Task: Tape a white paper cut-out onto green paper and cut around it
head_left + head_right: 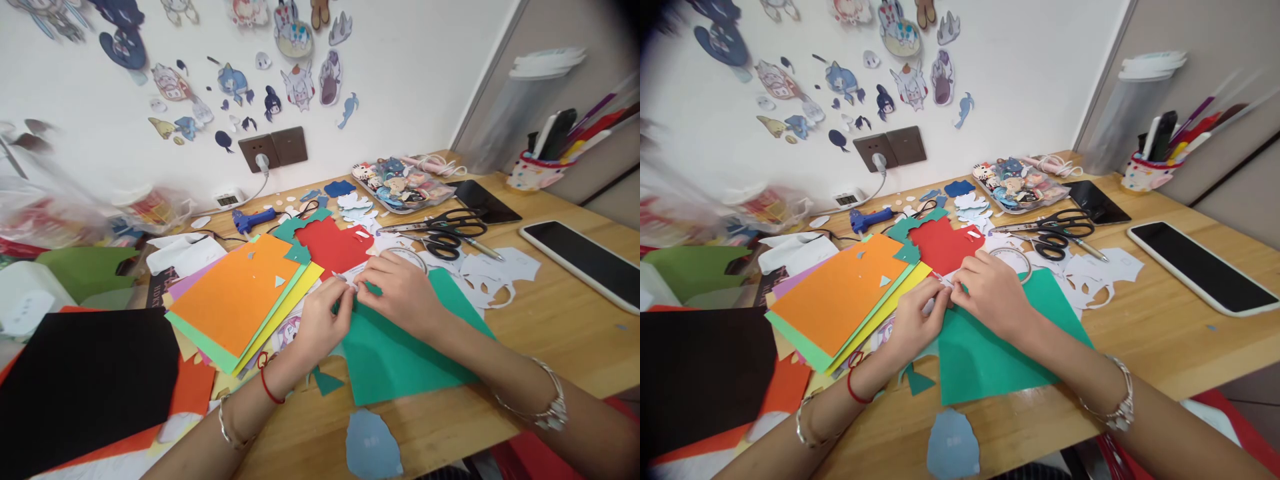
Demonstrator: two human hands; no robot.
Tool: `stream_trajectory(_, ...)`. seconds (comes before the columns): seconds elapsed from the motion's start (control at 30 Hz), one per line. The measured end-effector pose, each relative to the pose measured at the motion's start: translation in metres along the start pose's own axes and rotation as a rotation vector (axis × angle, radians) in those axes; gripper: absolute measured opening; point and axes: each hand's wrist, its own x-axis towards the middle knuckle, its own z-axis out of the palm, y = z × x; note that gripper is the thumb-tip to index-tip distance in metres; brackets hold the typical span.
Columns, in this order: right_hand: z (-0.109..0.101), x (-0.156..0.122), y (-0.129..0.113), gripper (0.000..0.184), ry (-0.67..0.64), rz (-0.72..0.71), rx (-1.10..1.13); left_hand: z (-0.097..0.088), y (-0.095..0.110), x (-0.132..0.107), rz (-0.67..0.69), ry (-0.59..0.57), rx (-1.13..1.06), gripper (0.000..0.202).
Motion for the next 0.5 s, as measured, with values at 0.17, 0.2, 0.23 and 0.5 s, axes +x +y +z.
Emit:
stream_trajectory(0.17,-0.0013,0.0020,0.0018,0.018,-0.003,0.011,0.062,-0.0004,0.0000,-0.0010,-0.005,0.016,0.002,0.024)
stream_trajectory(0.2,-0.0012,0.0023,0.0020,0.017,0.003,0.010,0.071,-0.0005,-0.0003,-0.0010,-0.010,0.019,0.004,0.025)
stream_trajectory(0.23,-0.0009,0.0024,0.0021,0.017,0.007,0.010,0.077,-0.0005,-0.0007,-0.0010,-0.013,0.022,0.006,0.025)
stream_trajectory(0.5,-0.0011,0.0018,0.0019,0.012,-0.028,0.043,0.150,-0.0014,-0.0015,-0.0012,-0.016,0.021,0.007,0.025)
